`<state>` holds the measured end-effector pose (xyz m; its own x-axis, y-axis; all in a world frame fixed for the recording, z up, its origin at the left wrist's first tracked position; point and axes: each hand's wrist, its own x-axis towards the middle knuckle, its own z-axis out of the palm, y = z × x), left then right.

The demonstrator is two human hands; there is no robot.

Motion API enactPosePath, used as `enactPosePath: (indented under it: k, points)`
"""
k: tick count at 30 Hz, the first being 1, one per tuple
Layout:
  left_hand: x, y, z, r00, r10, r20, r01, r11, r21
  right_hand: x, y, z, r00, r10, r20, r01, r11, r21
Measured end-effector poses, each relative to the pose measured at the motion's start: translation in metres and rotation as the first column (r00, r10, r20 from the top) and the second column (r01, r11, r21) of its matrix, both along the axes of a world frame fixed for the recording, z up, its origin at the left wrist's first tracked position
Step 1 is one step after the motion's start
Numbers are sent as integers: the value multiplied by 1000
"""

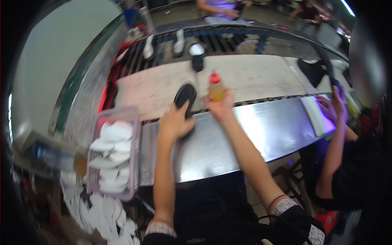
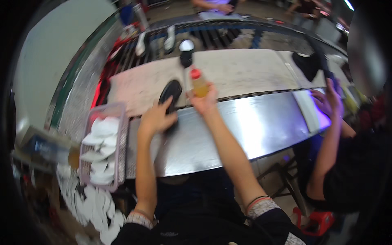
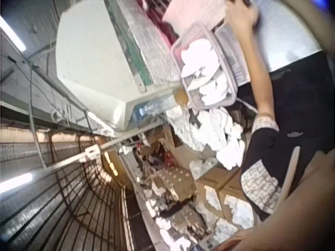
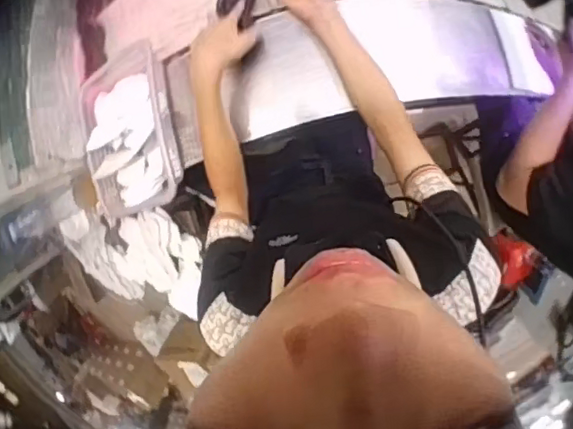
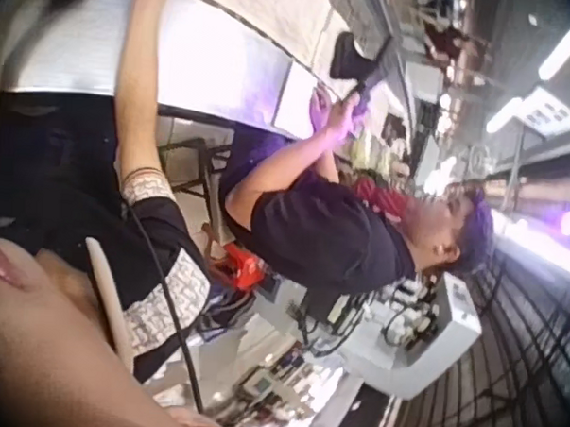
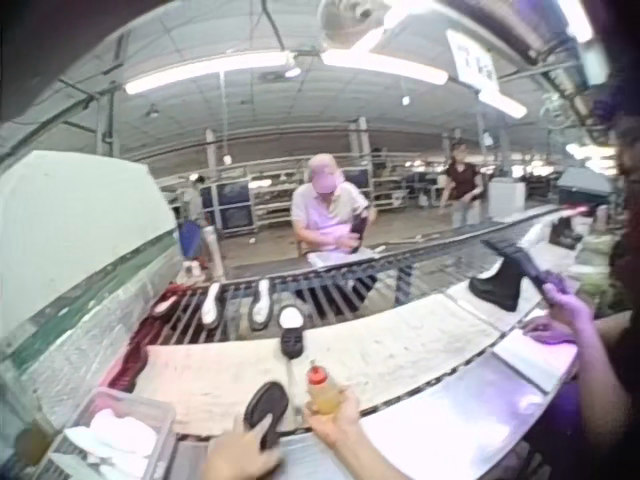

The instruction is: Apply adhesive from a squeeze bottle onto shoe insole components and place them on the conveyor.

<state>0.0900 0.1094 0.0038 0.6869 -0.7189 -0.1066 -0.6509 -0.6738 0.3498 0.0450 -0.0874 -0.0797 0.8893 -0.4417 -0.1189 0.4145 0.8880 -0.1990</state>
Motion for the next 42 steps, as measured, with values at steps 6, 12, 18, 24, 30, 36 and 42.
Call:
enactPosePath:
  k: [6,12,18,24,30,36,42]
  points:
    - [-102,49,8,976,-93,198,63,986,154,-2,22,11,1000,-13,1,13,1000,10]
    - [-96,46,13,976,-110,187,88,989,120,-9,29,22,999,-32,-31,32,999,16]
    - [-97,53,-5,963,-101,249,107,994,-11,2,22,5,998,-31,-49,31,1000,-3]
    - [-108,73,-24,992,28,122,40,854,-519,-4,6,19,993,3,-121,-25,983,-180]
    - [-98,97,-54,999,-24,-35,-13,618,-786,-12,10,40,923,-150,-354,-152,705,-693]
    - [-100,97,-61,1000,-24,-5,12,627,-779,-27,29,59,845,-494,-203,-153,140,-978]
    - [-100,97,-56,997,-52,-53,-6,647,-763,-21,43,64,908,-419,7,14,13,-1000]
